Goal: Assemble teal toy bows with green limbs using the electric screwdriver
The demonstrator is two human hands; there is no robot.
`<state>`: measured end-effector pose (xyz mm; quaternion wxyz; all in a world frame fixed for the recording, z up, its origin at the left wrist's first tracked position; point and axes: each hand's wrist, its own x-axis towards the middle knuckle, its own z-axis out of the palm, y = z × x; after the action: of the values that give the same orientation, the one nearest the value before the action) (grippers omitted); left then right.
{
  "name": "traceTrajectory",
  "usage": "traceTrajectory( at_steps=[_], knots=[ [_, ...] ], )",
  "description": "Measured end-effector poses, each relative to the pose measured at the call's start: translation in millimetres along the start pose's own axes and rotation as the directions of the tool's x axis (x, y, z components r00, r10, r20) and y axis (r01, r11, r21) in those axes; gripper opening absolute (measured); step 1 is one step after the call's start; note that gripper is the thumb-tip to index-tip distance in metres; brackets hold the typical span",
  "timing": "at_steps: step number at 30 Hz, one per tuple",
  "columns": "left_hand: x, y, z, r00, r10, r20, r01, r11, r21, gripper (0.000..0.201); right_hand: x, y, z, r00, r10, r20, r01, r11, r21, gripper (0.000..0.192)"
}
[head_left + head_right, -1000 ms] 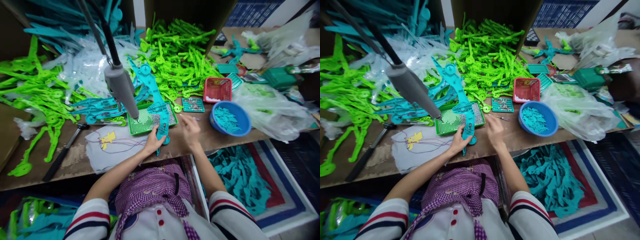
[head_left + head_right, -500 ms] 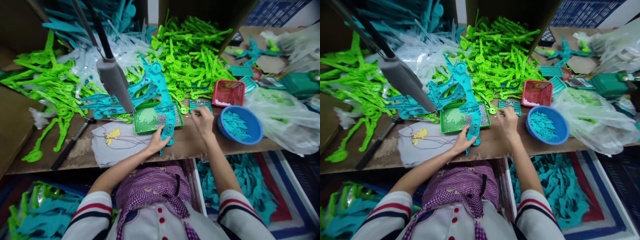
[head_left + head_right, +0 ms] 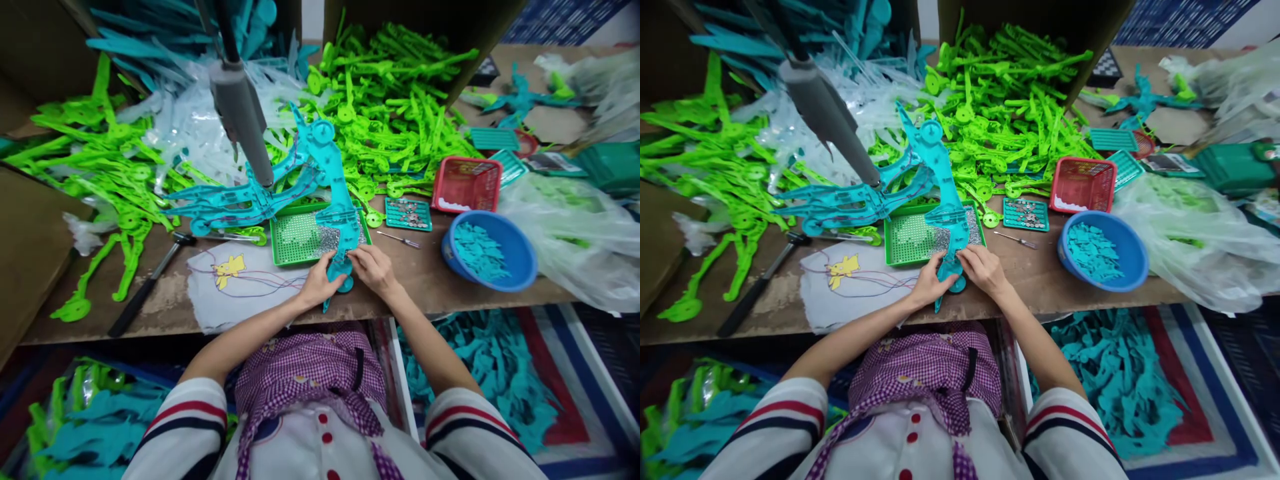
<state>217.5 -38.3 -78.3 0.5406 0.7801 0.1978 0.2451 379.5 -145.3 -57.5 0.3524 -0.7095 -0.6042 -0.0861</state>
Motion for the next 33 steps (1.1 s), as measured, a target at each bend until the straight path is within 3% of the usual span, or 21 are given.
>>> traceTrajectory(
  at_steps=[8,13,15,18,20,22,25,29,33],
  knots=[
    [-0.7,0.0,-0.6,1.000,0.009,-0.014,-0.009,1.000,0.021,0.056,-0.4,-3.2,5.9,0.989,-0.118,-0.089,0.119,0.993,0.001,0.015],
    [-1.2,-0.9,-1.2,1.000,0.023,-0.007,-0.022,0.999,0.035,0.055,6.6,-9.5,-2.2,0.996,-0.068,0.061,0.069,0.998,-0.009,0.019],
    [-1.5,-0.9,-1.4,0.999,0.042,-0.010,-0.042,0.999,0.033,0.054,0.0,-20.1,-3.9,0.996,-0.038,0.076,0.042,0.997,-0.061,0.025],
    [-2.2,-0.7,-1.8,0.999,0.048,-0.019,-0.047,0.998,0.038,0.052,-18.7,-43.0,-2.7,0.998,0.057,-0.012,-0.058,0.992,-0.110,0.042],
    [-2.9,-0.9,-1.9,0.999,0.044,-0.017,-0.043,0.998,0.046,0.052,-29.1,-56.8,-1.0,0.987,0.144,-0.068,-0.148,0.988,-0.051,0.050],
    [-3.0,-0.7,-1.8,0.998,0.059,-0.006,-0.059,0.998,0.037,0.053,-31.2,-65.4,0.8,0.946,0.285,-0.157,-0.275,0.958,0.083,0.051],
    [-1.6,3.3,-2.9,0.991,0.117,0.058,-0.118,0.993,0.002,0.055,-16.1,-68.7,4.9,0.822,0.523,-0.225,-0.415,0.821,0.391,0.049],
    [-4.7,23.4,-16.9,0.953,0.221,0.207,-0.231,0.973,0.025,0.064,7.4,-73.1,-0.6,0.731,0.681,-0.030,-0.442,0.506,0.740,0.037],
    [-39.5,48.1,-44.6,0.887,0.362,0.287,-0.432,0.870,0.237,0.083,-12.5,-96.5,-34.6,0.643,0.755,0.132,-0.476,0.259,0.840,0.025]
  ],
)
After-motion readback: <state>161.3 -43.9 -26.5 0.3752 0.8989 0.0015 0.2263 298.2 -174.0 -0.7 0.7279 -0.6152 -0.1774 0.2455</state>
